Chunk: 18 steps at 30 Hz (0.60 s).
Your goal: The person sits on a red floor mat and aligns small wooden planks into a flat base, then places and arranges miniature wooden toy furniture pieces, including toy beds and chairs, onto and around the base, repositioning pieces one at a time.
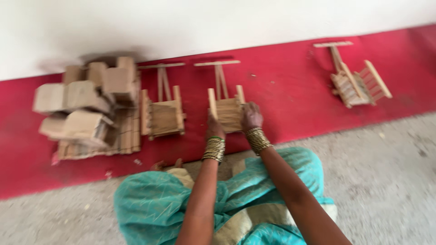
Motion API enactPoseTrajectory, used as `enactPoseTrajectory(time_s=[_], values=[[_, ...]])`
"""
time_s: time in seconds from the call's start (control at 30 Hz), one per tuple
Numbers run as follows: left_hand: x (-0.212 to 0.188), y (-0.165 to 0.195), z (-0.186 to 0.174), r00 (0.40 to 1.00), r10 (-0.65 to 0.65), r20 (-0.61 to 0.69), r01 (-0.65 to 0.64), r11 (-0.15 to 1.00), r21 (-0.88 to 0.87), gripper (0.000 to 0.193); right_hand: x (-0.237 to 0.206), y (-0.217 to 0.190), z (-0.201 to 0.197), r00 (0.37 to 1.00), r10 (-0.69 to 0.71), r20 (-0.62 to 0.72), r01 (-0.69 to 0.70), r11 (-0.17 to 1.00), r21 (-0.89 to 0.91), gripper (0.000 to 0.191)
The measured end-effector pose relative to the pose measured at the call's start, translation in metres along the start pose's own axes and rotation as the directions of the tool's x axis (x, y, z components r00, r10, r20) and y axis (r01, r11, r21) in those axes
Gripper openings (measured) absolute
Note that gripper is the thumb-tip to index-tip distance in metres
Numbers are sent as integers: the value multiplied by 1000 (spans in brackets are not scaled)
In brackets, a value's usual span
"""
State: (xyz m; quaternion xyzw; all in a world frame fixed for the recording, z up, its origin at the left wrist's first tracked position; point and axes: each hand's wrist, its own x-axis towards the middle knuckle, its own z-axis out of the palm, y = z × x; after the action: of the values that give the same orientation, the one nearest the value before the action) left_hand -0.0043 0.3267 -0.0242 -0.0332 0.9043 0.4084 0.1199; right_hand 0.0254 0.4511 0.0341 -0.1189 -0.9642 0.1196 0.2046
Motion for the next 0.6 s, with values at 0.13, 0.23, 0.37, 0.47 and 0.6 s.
enactPoseTrajectory(time_s=[0.13, 0.23, 0.37, 0.47, 0.6], values=[[6, 0, -3, 998, 49, -45, -49, 999, 6, 83, -8, -4, 2, 981, -72, 179, 87, 993, -76, 55], [3, 3, -6, 1000, 4, -4, -4, 998, 62, 81, -12, 3, 9, 978, -182, 100, 199, 961, -194, 30], [-2, 9, -18, 1000, -12, -17, 12, 999, -46, 78, -7, 16, 18, 937, -342, -65, 342, 940, -15, 31], [-2, 8, -22, 995, -91, 51, 92, 996, -13, 76, -8, 20, 18, 965, -257, -50, 262, 959, 111, 21], [5, 2, -13, 999, -51, -7, 52, 991, 120, 85, -24, 20, 10, 967, -229, 112, 226, 973, 46, 14]])
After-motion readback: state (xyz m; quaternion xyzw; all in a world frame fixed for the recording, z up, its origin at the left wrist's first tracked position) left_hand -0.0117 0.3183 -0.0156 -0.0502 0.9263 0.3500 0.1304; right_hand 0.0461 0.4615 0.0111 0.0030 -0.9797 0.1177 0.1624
